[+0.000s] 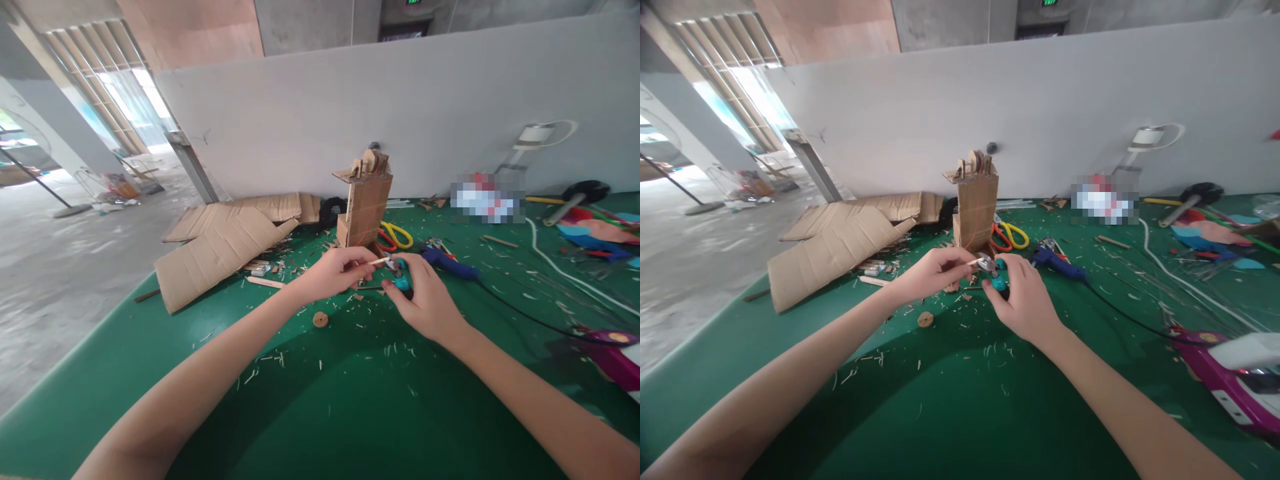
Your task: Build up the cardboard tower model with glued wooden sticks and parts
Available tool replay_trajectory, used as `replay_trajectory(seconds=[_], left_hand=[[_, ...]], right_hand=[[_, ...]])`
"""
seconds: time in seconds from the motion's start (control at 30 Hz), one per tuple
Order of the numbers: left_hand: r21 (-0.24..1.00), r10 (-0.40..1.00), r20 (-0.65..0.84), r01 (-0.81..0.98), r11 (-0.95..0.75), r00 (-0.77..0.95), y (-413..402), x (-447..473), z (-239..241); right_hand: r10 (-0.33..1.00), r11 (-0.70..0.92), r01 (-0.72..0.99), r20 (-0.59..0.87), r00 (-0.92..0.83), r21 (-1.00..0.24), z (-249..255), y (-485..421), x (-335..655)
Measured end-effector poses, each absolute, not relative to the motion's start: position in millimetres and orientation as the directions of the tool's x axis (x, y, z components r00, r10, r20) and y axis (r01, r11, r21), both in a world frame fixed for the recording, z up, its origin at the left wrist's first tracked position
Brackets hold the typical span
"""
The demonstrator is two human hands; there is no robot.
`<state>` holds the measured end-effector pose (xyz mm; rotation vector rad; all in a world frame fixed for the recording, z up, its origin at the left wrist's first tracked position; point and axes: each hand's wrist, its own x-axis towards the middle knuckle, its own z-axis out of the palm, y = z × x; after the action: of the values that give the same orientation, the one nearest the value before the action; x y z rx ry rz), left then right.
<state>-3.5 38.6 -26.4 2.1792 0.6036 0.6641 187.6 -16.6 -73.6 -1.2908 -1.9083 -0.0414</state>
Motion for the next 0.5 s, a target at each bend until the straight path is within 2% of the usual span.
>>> replay_trajectory(seconds=[0.5], left_hand=[[0.726,0.598,0.274,0.246,-0.642,0.753,39.8,-2.1,-32.3]], right_hand=[[0.764,0.482,0.788,0.624,-0.165,-0.382,-75.8,-16.5,187.8]])
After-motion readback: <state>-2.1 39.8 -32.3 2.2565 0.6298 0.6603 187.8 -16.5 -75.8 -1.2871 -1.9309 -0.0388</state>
